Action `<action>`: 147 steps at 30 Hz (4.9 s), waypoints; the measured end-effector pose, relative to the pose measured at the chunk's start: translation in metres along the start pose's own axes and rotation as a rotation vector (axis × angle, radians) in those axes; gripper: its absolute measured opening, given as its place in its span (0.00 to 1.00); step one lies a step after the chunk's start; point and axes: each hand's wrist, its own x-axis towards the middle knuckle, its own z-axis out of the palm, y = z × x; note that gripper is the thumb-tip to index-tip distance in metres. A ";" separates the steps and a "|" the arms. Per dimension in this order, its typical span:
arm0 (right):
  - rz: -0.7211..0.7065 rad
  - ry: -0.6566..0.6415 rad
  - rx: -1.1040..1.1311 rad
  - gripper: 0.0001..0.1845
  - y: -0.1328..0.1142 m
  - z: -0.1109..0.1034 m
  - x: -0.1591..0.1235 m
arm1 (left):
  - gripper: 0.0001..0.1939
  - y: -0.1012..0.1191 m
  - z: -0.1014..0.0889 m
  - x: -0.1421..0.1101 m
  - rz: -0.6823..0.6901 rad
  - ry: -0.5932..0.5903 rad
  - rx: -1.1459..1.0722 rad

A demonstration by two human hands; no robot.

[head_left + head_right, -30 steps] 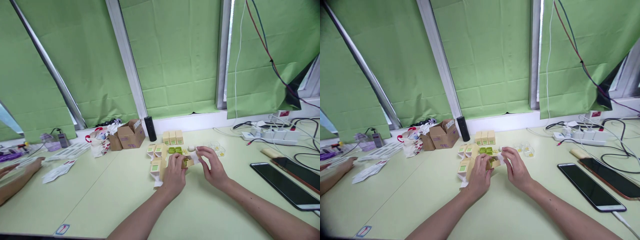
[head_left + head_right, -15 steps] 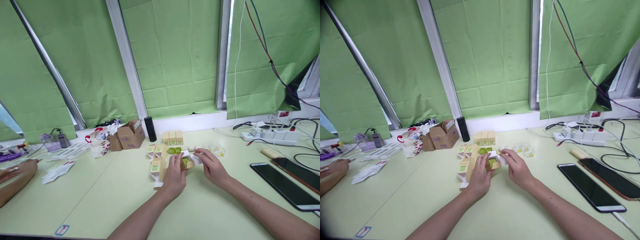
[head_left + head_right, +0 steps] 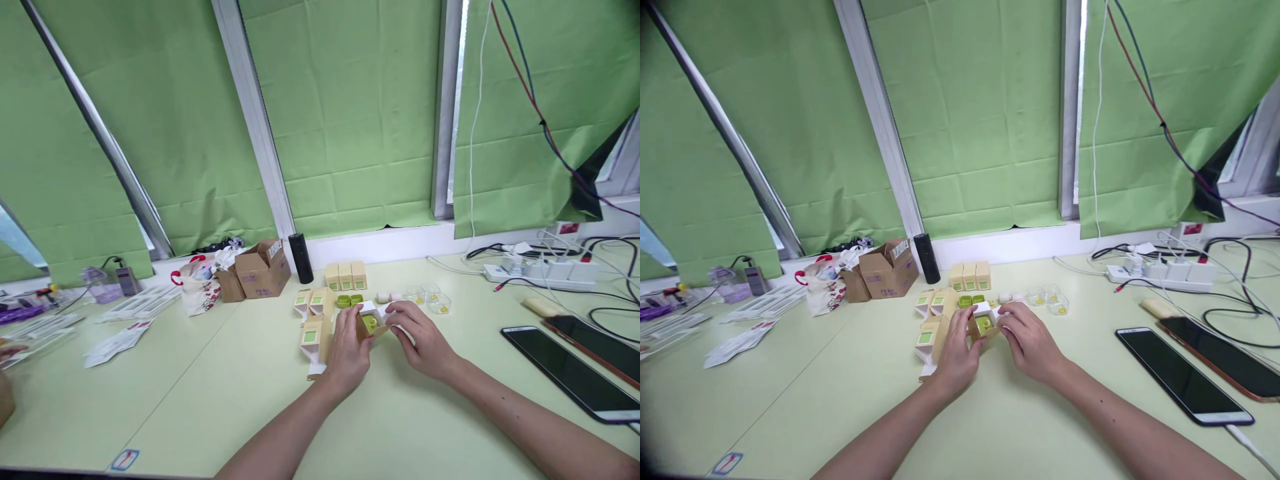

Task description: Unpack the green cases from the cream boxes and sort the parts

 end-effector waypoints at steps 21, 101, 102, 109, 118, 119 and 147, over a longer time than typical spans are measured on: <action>0.091 -0.088 -0.041 0.15 -0.001 0.008 -0.004 | 0.37 0.003 -0.001 -0.001 0.032 -0.044 0.055; 0.737 -0.106 0.175 0.14 0.024 0.016 -0.008 | 0.32 -0.011 0.001 0.023 -0.605 0.188 -1.163; 0.739 -0.102 0.170 0.13 0.023 0.015 -0.008 | 0.30 -0.011 0.001 0.023 -0.603 0.174 -1.177; 0.602 0.033 0.164 0.14 0.012 0.011 -0.005 | 0.27 -0.014 0.002 0.021 -0.604 0.112 -1.226; 0.527 -0.005 0.251 0.16 -0.014 0.009 0.002 | 0.31 -0.006 0.002 0.020 -0.584 0.055 -1.190; 0.522 -0.008 0.260 0.17 -0.016 0.009 0.003 | 0.31 -0.005 0.003 0.020 -0.587 0.055 -1.184; 0.720 0.024 0.645 0.30 -0.008 0.013 0.009 | 0.31 0.011 -0.005 0.014 -0.456 -0.056 -1.030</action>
